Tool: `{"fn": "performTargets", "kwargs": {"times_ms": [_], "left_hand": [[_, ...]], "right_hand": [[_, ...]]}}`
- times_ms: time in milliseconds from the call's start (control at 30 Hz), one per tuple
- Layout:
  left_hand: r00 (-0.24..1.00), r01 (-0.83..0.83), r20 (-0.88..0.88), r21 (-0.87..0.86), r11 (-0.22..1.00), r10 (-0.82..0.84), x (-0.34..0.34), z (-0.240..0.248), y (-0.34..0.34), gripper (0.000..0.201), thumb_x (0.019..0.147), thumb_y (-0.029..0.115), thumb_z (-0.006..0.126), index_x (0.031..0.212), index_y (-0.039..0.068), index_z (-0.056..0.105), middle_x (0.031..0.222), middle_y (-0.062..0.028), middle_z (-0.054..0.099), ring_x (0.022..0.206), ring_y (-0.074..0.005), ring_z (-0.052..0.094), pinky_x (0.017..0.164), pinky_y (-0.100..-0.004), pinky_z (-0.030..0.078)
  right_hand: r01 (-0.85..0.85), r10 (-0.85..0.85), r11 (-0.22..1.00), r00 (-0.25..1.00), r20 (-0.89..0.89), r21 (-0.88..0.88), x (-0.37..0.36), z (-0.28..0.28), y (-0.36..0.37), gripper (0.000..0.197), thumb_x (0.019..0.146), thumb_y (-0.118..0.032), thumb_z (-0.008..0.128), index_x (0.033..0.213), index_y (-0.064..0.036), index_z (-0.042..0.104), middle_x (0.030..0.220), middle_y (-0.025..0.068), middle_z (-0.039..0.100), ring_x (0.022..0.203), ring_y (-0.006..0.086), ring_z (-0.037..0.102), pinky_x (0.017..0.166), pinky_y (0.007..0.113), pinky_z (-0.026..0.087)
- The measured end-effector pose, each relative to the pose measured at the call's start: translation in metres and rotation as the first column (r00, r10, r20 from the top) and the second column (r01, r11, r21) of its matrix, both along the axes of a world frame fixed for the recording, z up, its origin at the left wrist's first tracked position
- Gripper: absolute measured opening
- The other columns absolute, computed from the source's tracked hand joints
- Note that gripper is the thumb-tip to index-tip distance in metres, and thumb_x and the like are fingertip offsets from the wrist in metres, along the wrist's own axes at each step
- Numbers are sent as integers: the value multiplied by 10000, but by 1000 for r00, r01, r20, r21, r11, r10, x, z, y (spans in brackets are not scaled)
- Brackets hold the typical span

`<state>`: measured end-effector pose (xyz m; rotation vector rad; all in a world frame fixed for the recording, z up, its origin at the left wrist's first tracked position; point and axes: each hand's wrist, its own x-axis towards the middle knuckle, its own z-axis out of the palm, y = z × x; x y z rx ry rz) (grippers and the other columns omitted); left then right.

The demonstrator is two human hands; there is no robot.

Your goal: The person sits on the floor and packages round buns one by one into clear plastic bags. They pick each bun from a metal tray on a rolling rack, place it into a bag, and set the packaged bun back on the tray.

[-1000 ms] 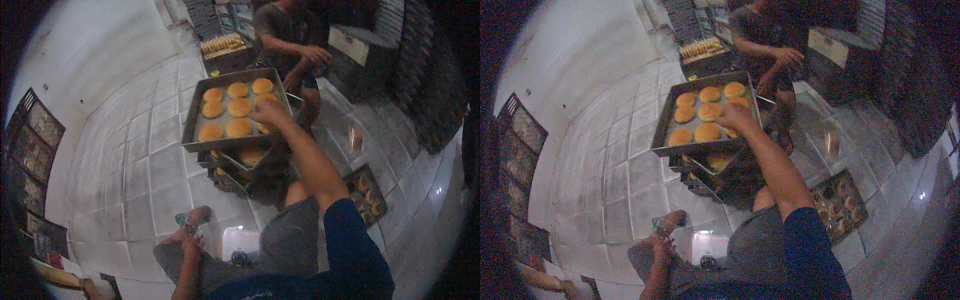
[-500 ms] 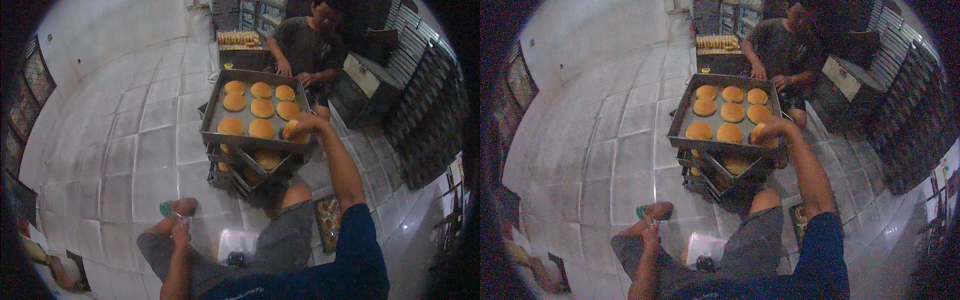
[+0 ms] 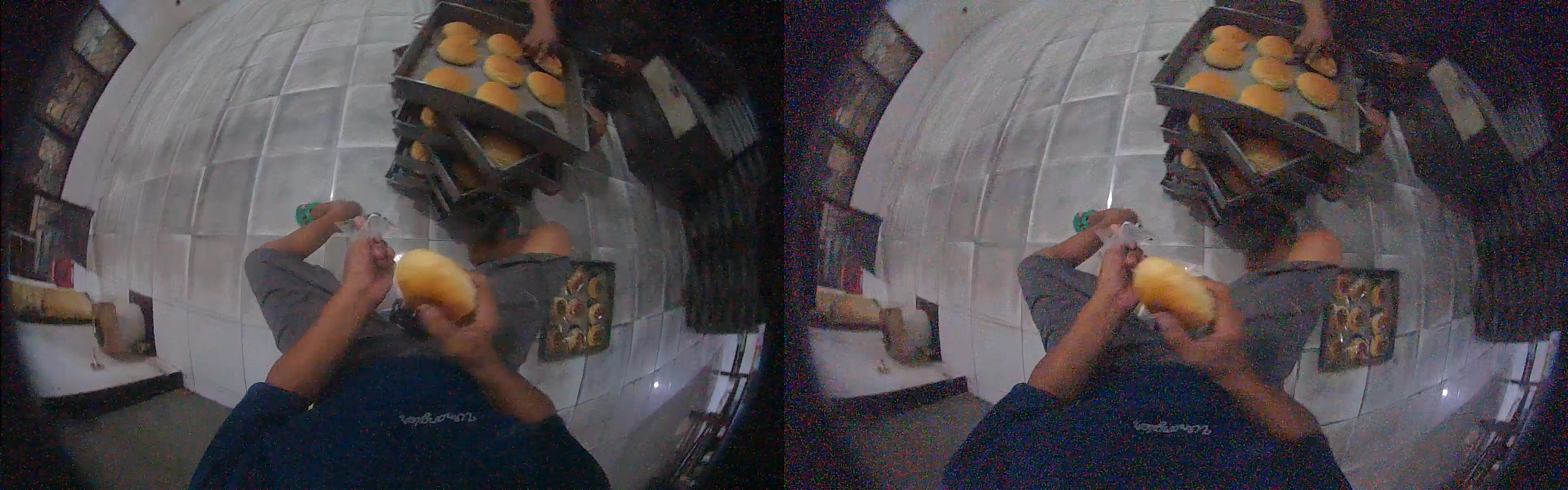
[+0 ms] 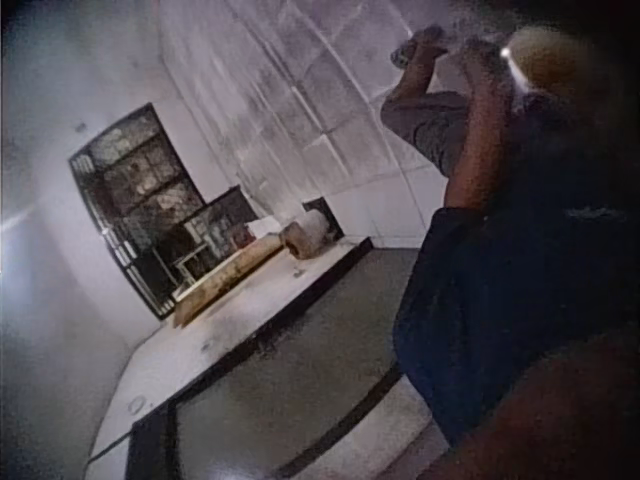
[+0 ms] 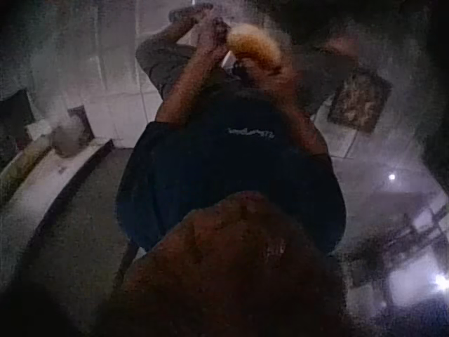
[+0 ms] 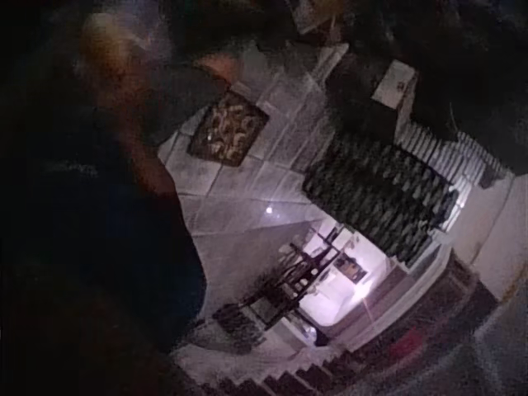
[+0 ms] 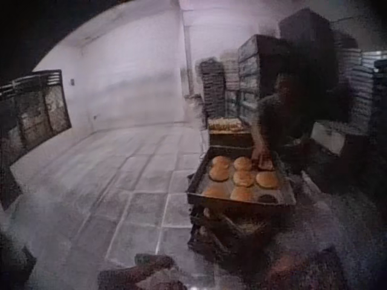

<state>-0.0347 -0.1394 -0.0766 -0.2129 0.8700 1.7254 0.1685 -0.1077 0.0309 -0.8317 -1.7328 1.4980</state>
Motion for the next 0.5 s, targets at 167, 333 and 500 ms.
{"fn": "performTargets", "kwargs": {"times_ms": [167,333,500], "left_hand": [[777,-294,-597,-62,954,200,54,69,10,553,1070,511,562,1083,-33,656,981,-132,707,892,-205,710,772,-380,603],[775,-76,-622,84,994,112,62,67,-13,412,1024,320,709,1197,-51,669,1167,-121,705,1127,-192,659,1005,-352,548],[626,189,-764,-48,981,-158,69,91,-23,621,852,89,845,1389,-52,566,1258,-139,680,1163,-234,658,1016,-362,541]], "right_hand": [[106,-100,992,992,81,-65,-9,5,21,616,885,-296,841,1335,14,558,1189,146,693,1053,262,713,896,365,578],[54,-80,985,985,-155,-162,-3,3,31,512,921,-269,808,1288,26,605,1158,120,704,1016,211,711,891,336,577],[-202,-88,732,919,-384,-650,19,-17,35,474,953,-229,766,1330,6,599,1188,99,707,1044,191,704,917,357,580]]}}
